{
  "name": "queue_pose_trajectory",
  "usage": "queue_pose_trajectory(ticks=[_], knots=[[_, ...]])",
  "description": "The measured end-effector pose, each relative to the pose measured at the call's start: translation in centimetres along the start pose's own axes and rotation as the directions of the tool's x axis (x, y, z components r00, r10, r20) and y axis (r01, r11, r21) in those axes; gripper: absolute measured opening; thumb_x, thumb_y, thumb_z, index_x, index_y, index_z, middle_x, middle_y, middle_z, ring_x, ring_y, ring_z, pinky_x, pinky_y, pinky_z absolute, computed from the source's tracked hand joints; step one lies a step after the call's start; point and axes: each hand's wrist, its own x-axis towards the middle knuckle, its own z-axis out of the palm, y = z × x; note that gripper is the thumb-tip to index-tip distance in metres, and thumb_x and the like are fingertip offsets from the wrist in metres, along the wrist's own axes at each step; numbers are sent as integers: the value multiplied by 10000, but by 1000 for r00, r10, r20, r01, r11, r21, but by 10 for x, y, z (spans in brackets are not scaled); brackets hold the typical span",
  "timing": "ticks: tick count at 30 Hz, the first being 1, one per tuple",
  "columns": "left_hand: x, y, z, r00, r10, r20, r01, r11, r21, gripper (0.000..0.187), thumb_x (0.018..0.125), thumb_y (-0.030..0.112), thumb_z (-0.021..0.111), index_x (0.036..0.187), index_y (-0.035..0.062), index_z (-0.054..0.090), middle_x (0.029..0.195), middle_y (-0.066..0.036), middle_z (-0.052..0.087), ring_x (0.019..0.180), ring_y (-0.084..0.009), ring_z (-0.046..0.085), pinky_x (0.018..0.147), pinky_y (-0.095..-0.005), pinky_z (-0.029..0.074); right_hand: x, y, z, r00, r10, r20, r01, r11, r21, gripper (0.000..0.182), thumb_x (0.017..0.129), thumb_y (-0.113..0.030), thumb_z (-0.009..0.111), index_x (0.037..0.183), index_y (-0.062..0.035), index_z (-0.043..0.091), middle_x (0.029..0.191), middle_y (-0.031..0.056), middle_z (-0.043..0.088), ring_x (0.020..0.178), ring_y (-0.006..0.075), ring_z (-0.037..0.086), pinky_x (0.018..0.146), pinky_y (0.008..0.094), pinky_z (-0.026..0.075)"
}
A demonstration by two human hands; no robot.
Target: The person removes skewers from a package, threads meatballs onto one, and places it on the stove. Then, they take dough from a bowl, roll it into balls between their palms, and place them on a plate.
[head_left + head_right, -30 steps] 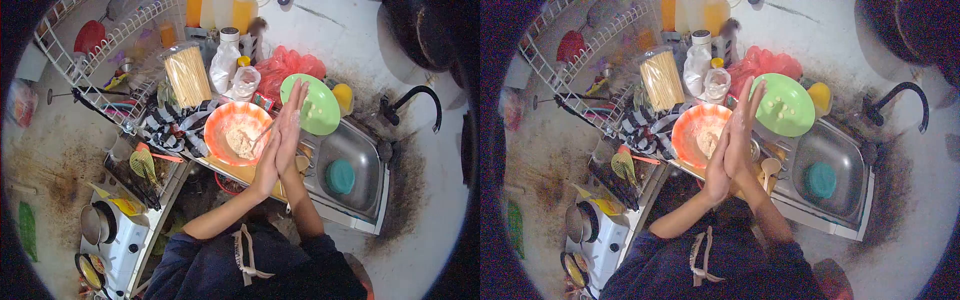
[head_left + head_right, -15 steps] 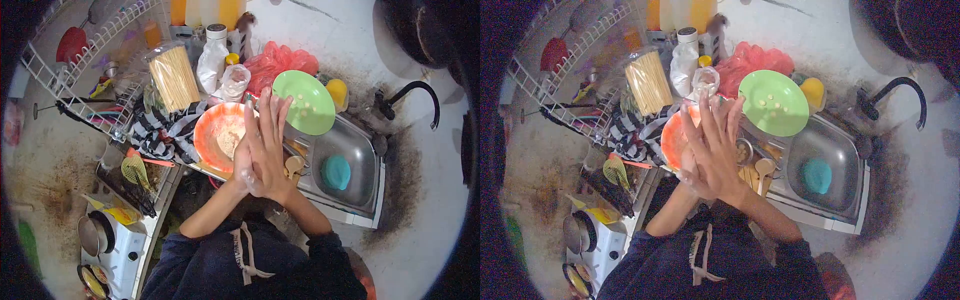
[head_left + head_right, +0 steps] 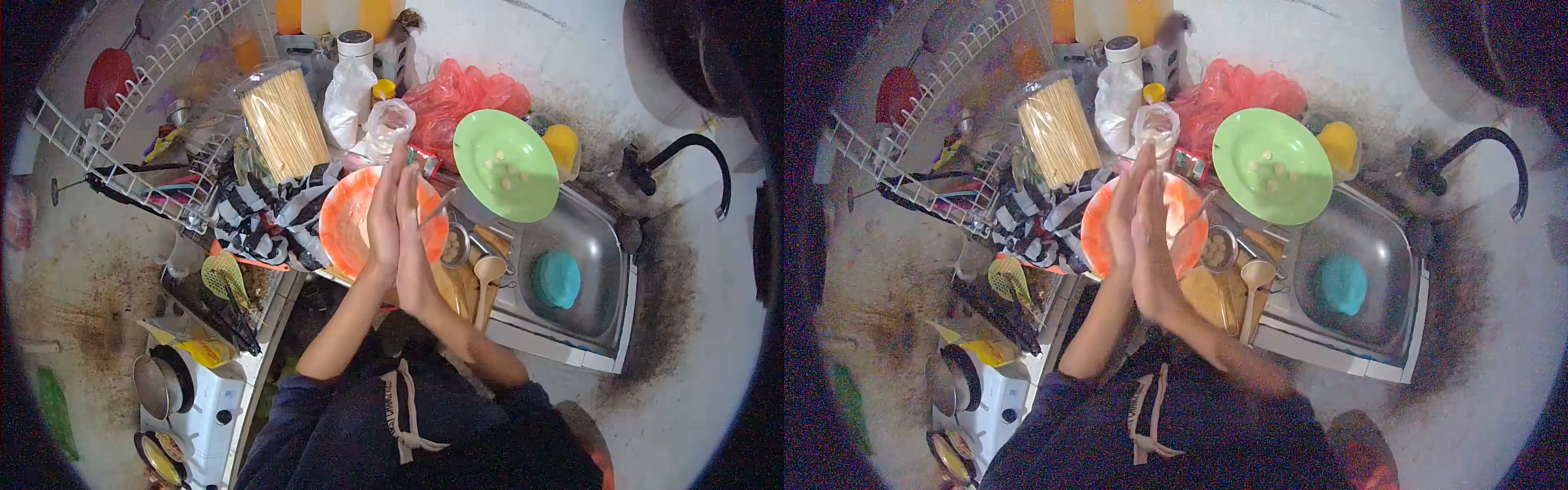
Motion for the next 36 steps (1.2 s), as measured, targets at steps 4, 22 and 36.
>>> queue_pose_trajectory(ticks=[4, 22, 36], knots=[[-1, -21, -42, 998, 15, -63, 0, 974, 225, 519, 980, 282, 247, 1394, -27, 190, 1457, -94, 226, 1344, -197, 195, 1106, -309, 133, 43, 13, -6, 997, -43, 68, 49, 994, -94, 598, 931, -229, 301, 1426, -22, 38, 1497, 151, -8, 1382, 275, -29, 1114, 378, -4], [-21, 17, -5, 967, -255, -29, 242, 944, -226, 555, 966, 349, 273, 1421, 65, 132, 1452, -103, 220, 1343, -290, 210, 1102, -441, 198, 92, 3, -8, 936, -285, 205, 350, 785, -512, 647, 882, -478, 321, 1375, -59, 319, 1465, 208, 141, 1363, 365, 100, 1074, 548, 12], [6, 1, -58, 906, -25, 422, 268, 806, -527, 589, 935, 463, 280, 1421, 142, 193, 1483, -83, 151, 1368, -287, 131, 1088, -489, 175, 49, -5, 20, 825, -251, 507, 535, 636, -556, 694, 773, -360, 470, 1399, -123, 290, 1468, 191, 165, 1364, 378, 100, 1048, 600, -25]])
